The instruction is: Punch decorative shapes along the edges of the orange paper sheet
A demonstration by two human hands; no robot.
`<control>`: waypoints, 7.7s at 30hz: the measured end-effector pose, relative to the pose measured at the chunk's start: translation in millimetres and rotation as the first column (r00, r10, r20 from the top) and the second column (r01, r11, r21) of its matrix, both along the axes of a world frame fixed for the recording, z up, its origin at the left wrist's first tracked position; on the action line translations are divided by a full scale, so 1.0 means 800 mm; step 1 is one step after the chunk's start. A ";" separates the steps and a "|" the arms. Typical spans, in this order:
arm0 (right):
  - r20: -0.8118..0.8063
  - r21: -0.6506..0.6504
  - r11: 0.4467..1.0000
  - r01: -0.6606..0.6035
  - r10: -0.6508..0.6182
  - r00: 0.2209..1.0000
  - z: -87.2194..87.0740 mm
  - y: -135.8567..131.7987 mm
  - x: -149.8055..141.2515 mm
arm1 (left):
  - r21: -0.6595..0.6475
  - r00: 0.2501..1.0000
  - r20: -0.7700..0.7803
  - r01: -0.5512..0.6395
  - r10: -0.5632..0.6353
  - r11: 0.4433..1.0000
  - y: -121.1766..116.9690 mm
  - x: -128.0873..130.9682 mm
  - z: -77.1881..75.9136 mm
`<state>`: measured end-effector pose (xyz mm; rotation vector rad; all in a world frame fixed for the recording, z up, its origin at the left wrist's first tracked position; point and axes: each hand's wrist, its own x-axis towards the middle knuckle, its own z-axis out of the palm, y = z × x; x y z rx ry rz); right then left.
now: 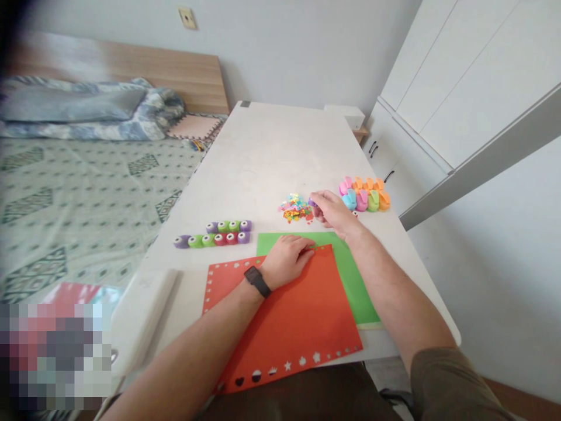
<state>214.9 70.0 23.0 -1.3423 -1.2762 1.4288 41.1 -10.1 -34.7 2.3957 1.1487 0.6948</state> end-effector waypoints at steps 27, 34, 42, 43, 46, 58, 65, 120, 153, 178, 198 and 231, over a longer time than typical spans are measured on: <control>0.303 0.131 0.917 -0.378 0.326 0.896 -0.010 -0.095 0.084 | -0.063 0.998 0.050 0.038 -0.035 0.997 0.006 0.002 0.014; 0.319 0.140 0.918 -0.370 0.312 0.895 -0.015 -0.091 0.093 | -0.140 0.997 0.058 0.052 -0.044 0.989 0.015 0.004 0.020; 0.335 0.151 0.918 -0.367 0.301 0.893 -0.019 -0.089 0.093 | -0.255 0.998 0.048 0.056 -0.045 0.965 0.027 0.003 0.026; 0.335 0.153 0.919 -0.363 0.298 0.894 -0.020 -0.088 0.093 | -0.259 0.998 0.048 0.056 -0.045 0.964 0.028 0.003 0.027; 0.334 0.152 0.919 -0.362 0.297 0.894 -0.022 -0.088 0.094 | -0.272 0.998 0.034 0.062 -0.055 0.960 0.033 0.004 0.029; 0.340 0.169 0.931 -0.323 0.253 0.906 -0.020 -0.088 0.096 | -0.338 0.995 0.025 0.102 -0.100 0.935 0.045 0.002 0.035; 0.357 0.140 0.924 -0.356 0.288 0.889 -0.022 -0.087 0.096 | -0.336 0.996 0.037 0.088 -0.080 0.938 0.042 0.001 0.035; 0.449 0.097 0.908 -0.408 0.325 0.832 -0.030 -0.087 0.090 | -0.351 0.995 0.045 0.098 -0.087 0.931 0.043 0.001 0.032; 0.482 0.101 0.918 -0.384 0.292 0.826 -0.036 -0.089 0.085 | -0.335 0.996 0.058 0.078 -0.062 0.939 0.033 0.012 0.039; 0.580 0.156 0.910 -0.384 0.230 0.781 -0.024 -0.097 0.069 | -0.249 0.996 0.023 0.091 -0.088 0.964 0.032 0.037 0.039; 0.432 0.203 0.938 -0.282 0.172 0.885 -0.031 -0.092 0.078 | -0.232 0.998 0.070 0.008 0.008 0.973 0.030 0.018 0.029; -0.175 -0.051 0.999 0.019 -0.027 0.984 -0.034 -0.088 0.058 | -0.066 0.998 -0.034 0.049 -0.051 0.997 0.023 0.016 0.018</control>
